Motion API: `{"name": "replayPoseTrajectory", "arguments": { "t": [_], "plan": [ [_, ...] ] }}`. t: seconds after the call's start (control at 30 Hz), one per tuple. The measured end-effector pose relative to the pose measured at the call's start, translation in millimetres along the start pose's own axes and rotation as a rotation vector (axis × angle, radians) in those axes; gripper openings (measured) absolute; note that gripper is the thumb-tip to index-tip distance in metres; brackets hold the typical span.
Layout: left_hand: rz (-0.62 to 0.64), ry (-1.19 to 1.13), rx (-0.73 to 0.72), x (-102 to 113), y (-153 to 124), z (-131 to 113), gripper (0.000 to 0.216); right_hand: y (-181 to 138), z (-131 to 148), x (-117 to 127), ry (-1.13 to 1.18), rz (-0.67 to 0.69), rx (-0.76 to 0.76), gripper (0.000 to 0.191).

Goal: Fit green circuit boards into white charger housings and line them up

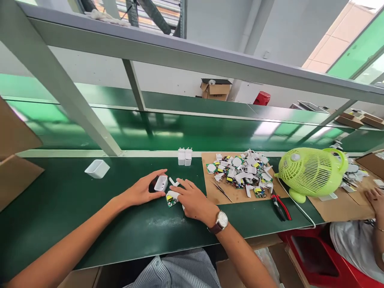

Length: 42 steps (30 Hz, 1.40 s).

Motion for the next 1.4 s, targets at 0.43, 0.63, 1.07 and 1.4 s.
{"name": "replayPoseTrajectory", "arguments": {
  "t": [0.43, 0.63, 1.07, 1.4],
  "plan": [
    [-0.070, -0.097, 0.105, -1, -17, 29, 0.088, -2, -23, -19, 0.198, -0.109, -0.176, 0.064],
    [-0.039, -0.121, 0.019, -2, -25, 23, 0.097, 7, -33, -10, 0.305, -0.172, -0.139, 0.057],
    [-0.278, -0.132, 0.079, 1, -22, 32, 0.103, 15, -57, 8, 0.337, -0.680, -0.278, 0.054],
    [-0.063, -0.082, 0.094, 6, -19, 23, 0.064, 20, -32, 18, 0.261, -0.744, -0.093, 0.068]
  ]
}}
Point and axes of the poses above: each hand's wrist, its own y-axis towards the middle knuckle, its own x-axis out of the back of the hand, z = x × y, the point moved 6 cm from there along y, towards the middle knuckle, and after that the axes turned 12 degrees about x, right-handed, at the moved point
